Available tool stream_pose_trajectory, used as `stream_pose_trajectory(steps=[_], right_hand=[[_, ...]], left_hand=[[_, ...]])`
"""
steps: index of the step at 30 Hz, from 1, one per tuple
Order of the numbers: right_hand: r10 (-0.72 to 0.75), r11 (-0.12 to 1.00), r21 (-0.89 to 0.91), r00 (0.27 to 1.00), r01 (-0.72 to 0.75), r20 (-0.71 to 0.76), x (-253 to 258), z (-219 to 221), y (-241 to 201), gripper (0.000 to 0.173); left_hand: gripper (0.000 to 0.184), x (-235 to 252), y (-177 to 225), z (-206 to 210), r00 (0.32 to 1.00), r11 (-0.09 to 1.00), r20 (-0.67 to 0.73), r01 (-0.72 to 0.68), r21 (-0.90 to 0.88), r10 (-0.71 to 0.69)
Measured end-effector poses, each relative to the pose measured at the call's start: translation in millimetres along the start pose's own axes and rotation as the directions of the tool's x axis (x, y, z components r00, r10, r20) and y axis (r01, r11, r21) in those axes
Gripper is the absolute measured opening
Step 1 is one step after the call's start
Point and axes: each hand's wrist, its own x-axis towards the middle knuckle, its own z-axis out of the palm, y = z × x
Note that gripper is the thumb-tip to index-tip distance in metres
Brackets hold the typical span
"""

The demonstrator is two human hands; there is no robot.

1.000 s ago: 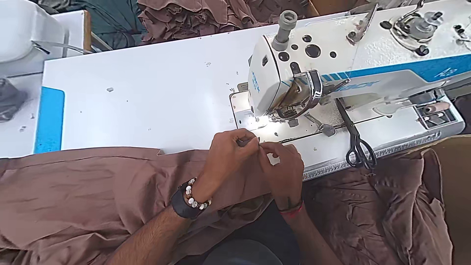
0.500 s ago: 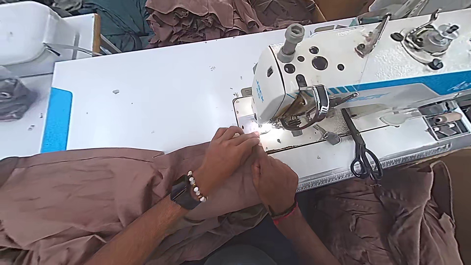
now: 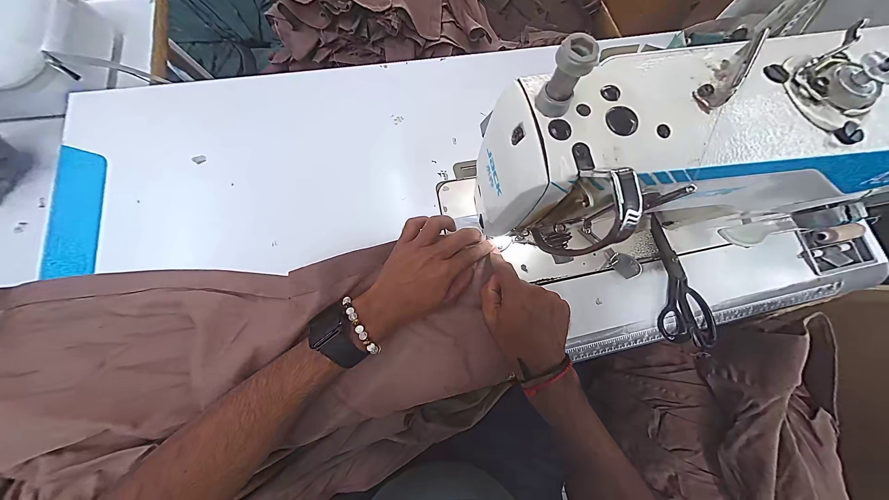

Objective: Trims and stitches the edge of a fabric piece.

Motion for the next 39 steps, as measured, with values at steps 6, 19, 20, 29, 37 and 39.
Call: stream_pose_trajectory(steps=[6, 19, 20, 29, 37, 39], right_hand=[[0.182, 0.976, 0.099, 0.977, -0.193, 0.11, 17, -83, 94, 0.033], [0.359, 0.927, -0.047, 0.915, -0.373, -0.182, 8, -51, 170, 0.045], [0.324, 0.944, 0.012, 0.92, -0.329, -0.222, 2, -54, 154, 0.043], [0.229, 0.697, 0.632, 0.941, -0.337, 0.249, -17, -14, 20, 0.031], [0.2, 0.947, 0.251, 0.98, -0.198, 0.018, -21, -2, -7, 0.031], [0.151, 0.972, 0.192, 0.987, -0.138, -0.056, -26, -1, -10, 0.031]], left_hand=[[0.036, -1, -1, -1, 1.0, 0.999, 0.005, -0.029, -0.023, 0.029], [0.038, -7, 4, -2, 0.999, 0.999, 0.034, -0.034, -0.038, 0.035], [0.038, -7, 4, -2, 0.999, 0.999, 0.03, -0.028, -0.039, 0.029], [0.039, -3, 2, 4, 0.999, 1.0, 0.015, 0.028, 0.008, -0.028], [0.034, -5, 2, -3, 0.999, 0.997, 0.029, -0.043, -0.068, 0.045], [0.036, -6, 3, -3, 0.999, 0.999, 0.03, -0.013, -0.05, 0.014]])
